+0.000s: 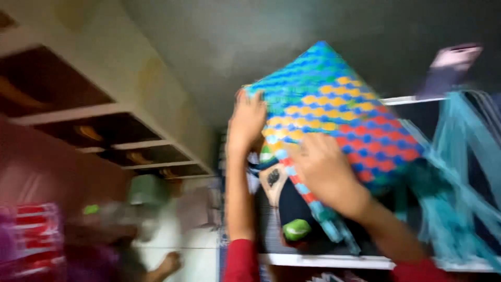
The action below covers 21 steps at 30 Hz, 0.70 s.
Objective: Weaving a plastic bag by threading colorful plastic strips through the bag's frame
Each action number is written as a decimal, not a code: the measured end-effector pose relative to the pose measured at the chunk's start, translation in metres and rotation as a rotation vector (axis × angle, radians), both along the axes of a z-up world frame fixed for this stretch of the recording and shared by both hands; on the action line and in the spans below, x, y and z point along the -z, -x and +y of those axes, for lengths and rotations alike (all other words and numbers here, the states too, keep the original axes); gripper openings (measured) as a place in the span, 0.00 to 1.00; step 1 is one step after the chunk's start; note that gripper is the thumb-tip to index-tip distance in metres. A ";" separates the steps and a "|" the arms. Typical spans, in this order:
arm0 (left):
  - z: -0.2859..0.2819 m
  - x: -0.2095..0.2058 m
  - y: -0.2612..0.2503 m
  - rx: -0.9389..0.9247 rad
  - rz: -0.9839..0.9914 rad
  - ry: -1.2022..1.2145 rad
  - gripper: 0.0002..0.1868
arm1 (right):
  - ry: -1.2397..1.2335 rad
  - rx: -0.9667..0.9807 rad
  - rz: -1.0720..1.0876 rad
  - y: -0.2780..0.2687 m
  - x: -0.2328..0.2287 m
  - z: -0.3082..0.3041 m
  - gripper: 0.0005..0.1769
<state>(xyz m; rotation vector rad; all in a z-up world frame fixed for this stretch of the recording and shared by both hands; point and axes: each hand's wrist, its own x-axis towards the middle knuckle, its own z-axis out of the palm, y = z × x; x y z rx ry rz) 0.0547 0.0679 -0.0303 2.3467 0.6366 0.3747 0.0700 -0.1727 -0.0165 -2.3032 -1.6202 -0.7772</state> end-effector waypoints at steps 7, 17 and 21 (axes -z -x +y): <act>-0.036 -0.037 0.013 0.033 0.016 -0.148 0.25 | -0.271 -0.132 -0.016 0.007 -0.021 -0.009 0.08; -0.033 -0.041 0.017 0.004 0.008 -0.103 0.27 | -0.322 -0.139 -0.015 0.024 -0.026 0.002 0.06; -0.030 -0.038 0.018 0.007 0.001 -0.069 0.26 | -0.303 -0.106 -0.030 0.019 -0.020 0.010 0.07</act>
